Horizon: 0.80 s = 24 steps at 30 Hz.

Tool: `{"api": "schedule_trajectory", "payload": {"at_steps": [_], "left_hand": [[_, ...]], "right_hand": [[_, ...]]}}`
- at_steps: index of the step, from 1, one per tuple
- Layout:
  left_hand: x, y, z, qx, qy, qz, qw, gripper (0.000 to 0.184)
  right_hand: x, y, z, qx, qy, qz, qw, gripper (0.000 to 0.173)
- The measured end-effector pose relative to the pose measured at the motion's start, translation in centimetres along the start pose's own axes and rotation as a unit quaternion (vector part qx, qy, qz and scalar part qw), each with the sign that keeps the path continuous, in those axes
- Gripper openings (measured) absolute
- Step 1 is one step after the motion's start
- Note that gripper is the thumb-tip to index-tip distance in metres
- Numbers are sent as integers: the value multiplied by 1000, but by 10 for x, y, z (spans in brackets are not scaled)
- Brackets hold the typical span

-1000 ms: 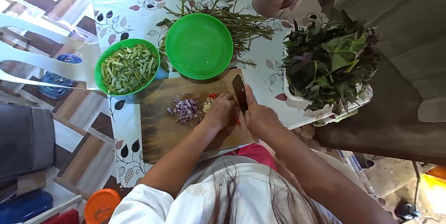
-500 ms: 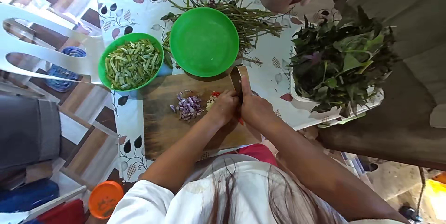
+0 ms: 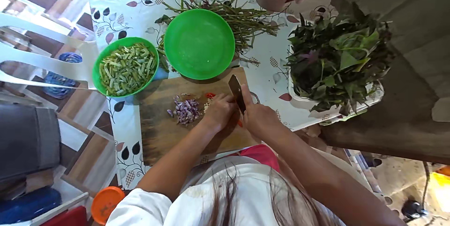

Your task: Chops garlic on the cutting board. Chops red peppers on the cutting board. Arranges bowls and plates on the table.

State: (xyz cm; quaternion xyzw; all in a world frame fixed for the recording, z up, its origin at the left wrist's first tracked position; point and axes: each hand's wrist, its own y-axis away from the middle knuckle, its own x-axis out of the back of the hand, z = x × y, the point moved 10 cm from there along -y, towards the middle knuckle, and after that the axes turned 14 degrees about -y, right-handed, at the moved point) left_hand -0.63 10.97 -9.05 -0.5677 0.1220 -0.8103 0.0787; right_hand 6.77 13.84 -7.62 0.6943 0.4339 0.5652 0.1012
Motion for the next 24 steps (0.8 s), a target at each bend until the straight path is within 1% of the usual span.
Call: {"api": "schedule_trajectory", "payload": {"at_steps": [3, 7, 10, 12, 15, 18, 20, 24], "left_hand": [[0, -1, 4, -2, -14, -17, 1000, 7], [2, -2, 10, -20, -35, -56, 998, 10], [0, 5, 16, -40, -50, -40, 997, 8], [0, 6, 15, -26, -36, -33, 998, 6], [-6, 3, 11, -12, -29, -49, 998, 6], [-5, 0, 12, -11, -13, -55, 998, 6], [-2, 0, 12, -13, -14, -49, 999, 6], [-2, 2, 15, -28, -24, -30, 999, 10]], "right_hand": [[-3, -5, -5, -20, 7, 6, 1000, 86], [8, -20, -9, -22, -16, 11, 1000, 83], [15, -27, 0, 3, -61, 26, 998, 82], [18, -22, 5, 21, -85, 40, 995, 79], [13, -9, 10, 23, -57, 41, 997, 80], [5, -1, 8, 19, -43, 18, 999, 81], [1, -3, 7, 8, -49, 2, 999, 82], [-3, -11, 1, -8, -23, 4, 1000, 81]]}}
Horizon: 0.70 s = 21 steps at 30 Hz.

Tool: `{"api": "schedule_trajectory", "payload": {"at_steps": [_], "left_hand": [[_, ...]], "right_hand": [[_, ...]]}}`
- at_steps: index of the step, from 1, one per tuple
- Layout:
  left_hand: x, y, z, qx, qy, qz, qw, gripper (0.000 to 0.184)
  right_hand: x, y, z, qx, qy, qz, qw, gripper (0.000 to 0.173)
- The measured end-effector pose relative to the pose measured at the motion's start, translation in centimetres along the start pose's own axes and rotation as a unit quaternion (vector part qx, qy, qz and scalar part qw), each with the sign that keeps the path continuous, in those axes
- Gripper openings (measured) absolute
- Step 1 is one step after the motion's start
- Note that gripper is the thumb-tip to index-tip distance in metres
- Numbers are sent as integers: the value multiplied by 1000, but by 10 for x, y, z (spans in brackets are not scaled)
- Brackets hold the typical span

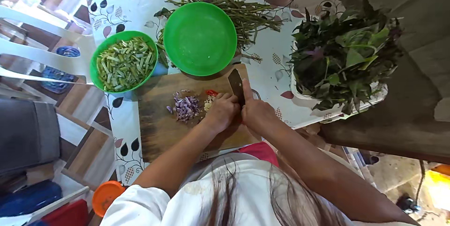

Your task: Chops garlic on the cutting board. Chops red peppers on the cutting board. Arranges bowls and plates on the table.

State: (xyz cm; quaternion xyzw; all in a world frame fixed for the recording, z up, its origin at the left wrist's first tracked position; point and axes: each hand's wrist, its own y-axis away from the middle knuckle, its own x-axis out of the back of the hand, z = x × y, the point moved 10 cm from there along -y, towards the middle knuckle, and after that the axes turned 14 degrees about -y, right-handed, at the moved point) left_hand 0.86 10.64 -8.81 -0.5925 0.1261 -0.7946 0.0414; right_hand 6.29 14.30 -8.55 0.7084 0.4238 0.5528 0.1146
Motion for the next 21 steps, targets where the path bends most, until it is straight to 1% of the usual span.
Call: {"api": "schedule_trajectory", "payload": {"at_steps": [2, 4, 6, 8, 9, 10, 12, 13, 15, 17, 19, 20, 21], "left_hand": [[2, -1, 0, -7, -5, 9, 1000, 11], [3, 0, 2, -28, -13, 6, 999, 10], [1, 1, 7, -58, -15, -29, 998, 7], [1, 2, 9, -70, 4, -57, 996, 7], [5, 2, 8, -65, 22, -48, 997, 6], [10, 3, 3, -54, 38, -22, 998, 6], [19, 4, -8, -24, 44, 55, 997, 4], [21, 5, -12, -11, 36, 74, 997, 4], [20, 5, -16, 8, 27, 53, 998, 8], [18, 2, -23, 19, 48, 8, 999, 20], [31, 2, -36, 40, 57, 17, 997, 29], [41, 2, -45, 58, 49, 26, 997, 31], [51, 3, -56, 82, 38, 19, 996, 32]], "right_hand": [[4, -5, -7, 3, 17, 13, 1000, 77], [9, -10, -8, 12, -2, 15, 1000, 76], [15, -18, 0, 44, -56, 43, 997, 75], [17, -22, 5, 40, -78, 32, 996, 76], [17, -23, 6, 41, -88, 28, 995, 77], [19, -23, 7, 50, -107, 29, 993, 77], [25, -18, 10, 79, -158, 41, 983, 77], [31, -12, 11, 103, -174, 55, 978, 76], [45, 1, 13, 140, -183, 83, 970, 75], [57, 11, 16, 147, -162, 99, 971, 75], [61, 15, 22, 133, -122, 106, 978, 74], [60, 14, 26, 116, -99, 107, 982, 74], [56, 13, 30, 95, -77, 105, 987, 74]]}}
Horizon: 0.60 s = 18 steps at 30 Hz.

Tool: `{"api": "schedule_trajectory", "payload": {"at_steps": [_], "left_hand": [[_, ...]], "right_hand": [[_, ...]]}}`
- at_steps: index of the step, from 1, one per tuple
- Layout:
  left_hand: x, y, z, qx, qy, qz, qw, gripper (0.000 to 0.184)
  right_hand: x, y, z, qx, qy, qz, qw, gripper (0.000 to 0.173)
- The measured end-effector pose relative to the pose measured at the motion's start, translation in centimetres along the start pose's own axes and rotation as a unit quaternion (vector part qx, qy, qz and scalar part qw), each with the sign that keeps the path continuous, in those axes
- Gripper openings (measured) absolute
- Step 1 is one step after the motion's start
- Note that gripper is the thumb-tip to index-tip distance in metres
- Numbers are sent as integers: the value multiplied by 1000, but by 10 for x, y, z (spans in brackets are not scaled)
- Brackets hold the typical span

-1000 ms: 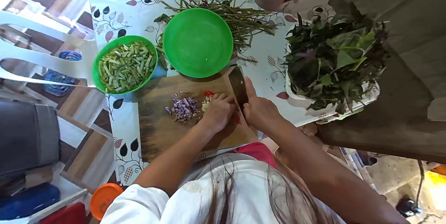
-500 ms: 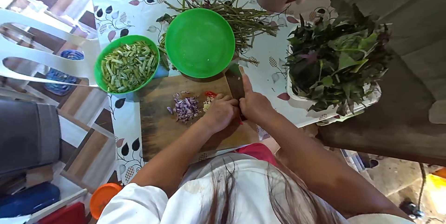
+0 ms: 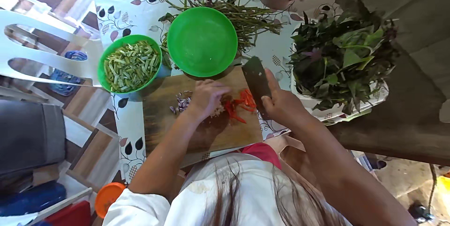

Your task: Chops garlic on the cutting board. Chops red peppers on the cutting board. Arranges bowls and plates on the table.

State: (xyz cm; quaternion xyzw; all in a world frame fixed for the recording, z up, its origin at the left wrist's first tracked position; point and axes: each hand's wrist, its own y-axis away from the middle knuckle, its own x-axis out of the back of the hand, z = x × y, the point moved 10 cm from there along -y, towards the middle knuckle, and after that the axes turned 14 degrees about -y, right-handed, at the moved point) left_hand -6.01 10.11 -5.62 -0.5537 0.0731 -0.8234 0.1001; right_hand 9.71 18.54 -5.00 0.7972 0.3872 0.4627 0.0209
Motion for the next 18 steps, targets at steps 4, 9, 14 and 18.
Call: {"api": "schedule_trajectory", "payload": {"at_steps": [4, 9, 14, 18], "left_hand": [[11, -2, -35, 73, -47, -93, 992, 33], [-21, -8, -35, 82, -107, -211, 968, 37], [-35, -16, -32, 80, -73, -255, 961, 41], [-33, -25, -36, 47, -59, -245, 967, 35]], "right_hand": [[-16, 3, 12, -97, 79, -29, 992, 75], [-30, 8, 0, -108, 124, -50, 985, 77], [-42, 9, -12, -92, 138, -67, 984, 80], [-40, 8, -7, -99, 111, -56, 987, 78]]}}
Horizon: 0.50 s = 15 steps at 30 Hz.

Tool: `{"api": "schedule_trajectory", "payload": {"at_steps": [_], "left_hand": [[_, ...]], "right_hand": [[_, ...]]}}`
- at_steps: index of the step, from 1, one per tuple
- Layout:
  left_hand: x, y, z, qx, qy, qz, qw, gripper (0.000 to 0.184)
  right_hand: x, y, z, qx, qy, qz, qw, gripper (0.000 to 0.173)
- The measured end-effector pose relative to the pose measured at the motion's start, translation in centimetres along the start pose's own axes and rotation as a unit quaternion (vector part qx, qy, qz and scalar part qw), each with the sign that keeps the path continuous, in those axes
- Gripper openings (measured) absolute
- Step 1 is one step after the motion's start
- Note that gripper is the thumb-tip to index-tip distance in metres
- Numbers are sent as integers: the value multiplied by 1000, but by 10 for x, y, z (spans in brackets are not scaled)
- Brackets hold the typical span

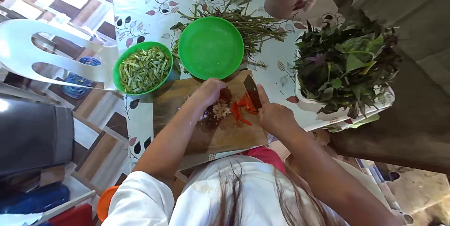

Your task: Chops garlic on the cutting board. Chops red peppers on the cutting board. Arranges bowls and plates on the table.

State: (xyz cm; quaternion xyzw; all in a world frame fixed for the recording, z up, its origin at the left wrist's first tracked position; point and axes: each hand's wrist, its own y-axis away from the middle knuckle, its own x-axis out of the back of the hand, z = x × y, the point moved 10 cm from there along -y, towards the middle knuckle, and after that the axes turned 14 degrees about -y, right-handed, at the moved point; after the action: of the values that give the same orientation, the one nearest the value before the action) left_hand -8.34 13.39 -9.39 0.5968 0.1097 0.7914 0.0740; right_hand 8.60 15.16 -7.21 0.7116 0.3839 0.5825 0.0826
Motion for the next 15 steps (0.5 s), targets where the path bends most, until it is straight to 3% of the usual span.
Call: {"api": "schedule_trajectory", "payload": {"at_steps": [4, 11, 15], "left_hand": [[18, -7, 13, -19, 36, 29, 999, 31], [5, 4, 85, -210, 43, 40, 976, 22], [-10, 20, 78, -185, -55, 39, 980, 35]], "right_hand": [[0, -5, 12, -2, -37, 2, 999, 78], [2, -7, 18, 19, -77, -2, 997, 76], [2, -6, 20, 26, -80, 1, 996, 77]]}}
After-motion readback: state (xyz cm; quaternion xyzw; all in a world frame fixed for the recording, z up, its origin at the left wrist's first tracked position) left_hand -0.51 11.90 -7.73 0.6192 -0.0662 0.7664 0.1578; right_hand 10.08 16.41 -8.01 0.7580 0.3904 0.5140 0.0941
